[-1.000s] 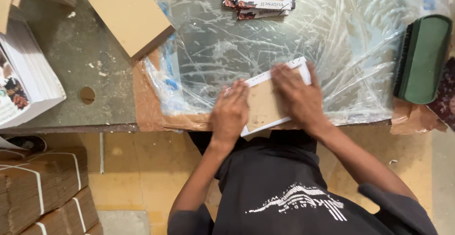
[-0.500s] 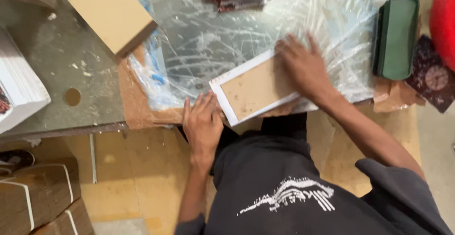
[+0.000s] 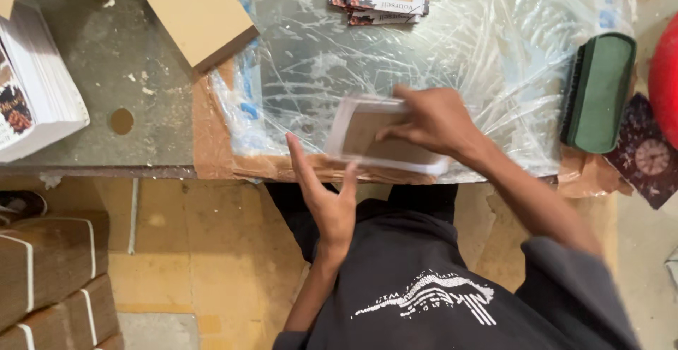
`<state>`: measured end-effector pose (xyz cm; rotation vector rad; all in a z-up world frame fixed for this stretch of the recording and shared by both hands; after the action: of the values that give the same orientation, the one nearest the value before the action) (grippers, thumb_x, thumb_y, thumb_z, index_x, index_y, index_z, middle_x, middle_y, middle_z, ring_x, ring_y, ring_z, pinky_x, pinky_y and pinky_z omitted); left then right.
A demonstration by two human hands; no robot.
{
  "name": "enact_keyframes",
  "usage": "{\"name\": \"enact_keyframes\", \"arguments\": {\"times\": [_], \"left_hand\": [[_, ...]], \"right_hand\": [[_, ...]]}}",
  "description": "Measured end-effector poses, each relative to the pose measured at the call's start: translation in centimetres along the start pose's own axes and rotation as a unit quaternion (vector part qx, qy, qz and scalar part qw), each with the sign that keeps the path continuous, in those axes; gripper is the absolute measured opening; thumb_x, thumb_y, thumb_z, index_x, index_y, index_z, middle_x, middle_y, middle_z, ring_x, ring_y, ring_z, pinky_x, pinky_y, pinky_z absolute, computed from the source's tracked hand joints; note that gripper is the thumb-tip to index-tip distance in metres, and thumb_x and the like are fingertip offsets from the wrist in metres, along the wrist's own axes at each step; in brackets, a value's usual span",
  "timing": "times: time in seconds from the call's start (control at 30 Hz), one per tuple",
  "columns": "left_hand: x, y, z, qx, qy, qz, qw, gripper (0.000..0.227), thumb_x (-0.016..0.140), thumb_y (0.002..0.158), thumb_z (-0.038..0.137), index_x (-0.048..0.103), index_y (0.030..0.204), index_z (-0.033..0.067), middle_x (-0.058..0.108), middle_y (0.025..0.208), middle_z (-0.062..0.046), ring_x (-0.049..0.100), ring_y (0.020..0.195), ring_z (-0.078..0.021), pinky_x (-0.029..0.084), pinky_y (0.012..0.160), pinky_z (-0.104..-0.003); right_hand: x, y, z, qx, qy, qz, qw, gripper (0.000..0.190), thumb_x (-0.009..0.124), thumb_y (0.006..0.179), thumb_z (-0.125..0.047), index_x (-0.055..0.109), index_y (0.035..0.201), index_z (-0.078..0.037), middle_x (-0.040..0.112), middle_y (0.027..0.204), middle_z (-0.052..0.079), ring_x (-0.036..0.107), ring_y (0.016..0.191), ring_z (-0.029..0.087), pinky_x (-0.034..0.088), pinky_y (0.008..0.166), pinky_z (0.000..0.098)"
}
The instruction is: The person wraps small rectangular cards in white paper, folding the edges and pressing them flat. The person places each wrapped card into a growing stack on the table.
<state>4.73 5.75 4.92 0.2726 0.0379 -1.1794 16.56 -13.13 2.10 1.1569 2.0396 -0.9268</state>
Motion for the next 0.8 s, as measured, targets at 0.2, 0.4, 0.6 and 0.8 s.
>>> {"name": "enact_keyframes", "arguments": {"times": [0.2,0.4,0.6,0.8], "left_hand": [[7.0,1.6,-2.9,-0.178,-0.11,-0.279,0.937,0.036,0.079,0.091,0.016,0.068,0.122,0.0016,0.076,0.104,-0.018,0.077,0.093,-0.0284,0.058,0.083,-0.043],[6.7,5.4,0.6,0.098,0.177,-0.461,0.864,0.027,0.079,0.084,0.018,0.074,0.11,0.0149,0.075,0.087,-0.016,0.072,0.084,-0.0364,0.054,0.073,-0.049],[10.2,4.4,-1.8,0.174,0.36,-0.323,0.858,0.038,0.073,0.085,0.01,0.069,0.123,0.0063,0.07,0.123,-0.012,0.064,0.12,-0.0323,0.049,0.104,-0.047],[8.5,1.2,-5.4,0.151,0.325,-0.22,0.907,0.062,0.072,0.092,0.025,0.053,0.144,-0.003,0.046,0.156,-0.02,0.04,0.148,-0.0338,0.034,0.122,-0.049]], "right_hand": [[1.0,-5.2,6.7,0.025,0.642,0.149,0.751,0.04,0.076,0.098,-0.024,0.064,0.129,-0.003,0.07,0.123,0.008,0.067,0.112,0.017,0.054,0.101,0.036],[-5.3,-5.4,0.2,-0.106,0.477,0.02,0.872,0.048,0.075,0.091,-0.028,0.059,0.134,-0.014,0.069,0.129,0.009,0.067,0.12,0.022,0.052,0.104,0.0358],[0.1,-1.9,3.3,0.024,-0.193,-0.087,0.977,0.029,0.068,0.099,-0.03,0.068,0.124,-0.016,0.074,0.108,0.01,0.07,0.106,0.032,0.052,0.096,0.0447],[2.6,-3.2,-0.9,-0.081,-0.231,0.203,0.948,0.037,0.062,0.093,-0.007,0.065,0.13,-0.005,0.067,0.13,0.011,0.056,0.13,0.029,0.034,0.119,0.0519]]}}
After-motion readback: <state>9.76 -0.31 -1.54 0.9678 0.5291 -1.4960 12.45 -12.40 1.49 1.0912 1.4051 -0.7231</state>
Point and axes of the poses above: each hand's wrist, its own y-axis towards the middle knuckle, its own x-axis out of the palm, z = x × y, the point moved 10 cm from there along y, towards the middle knuckle
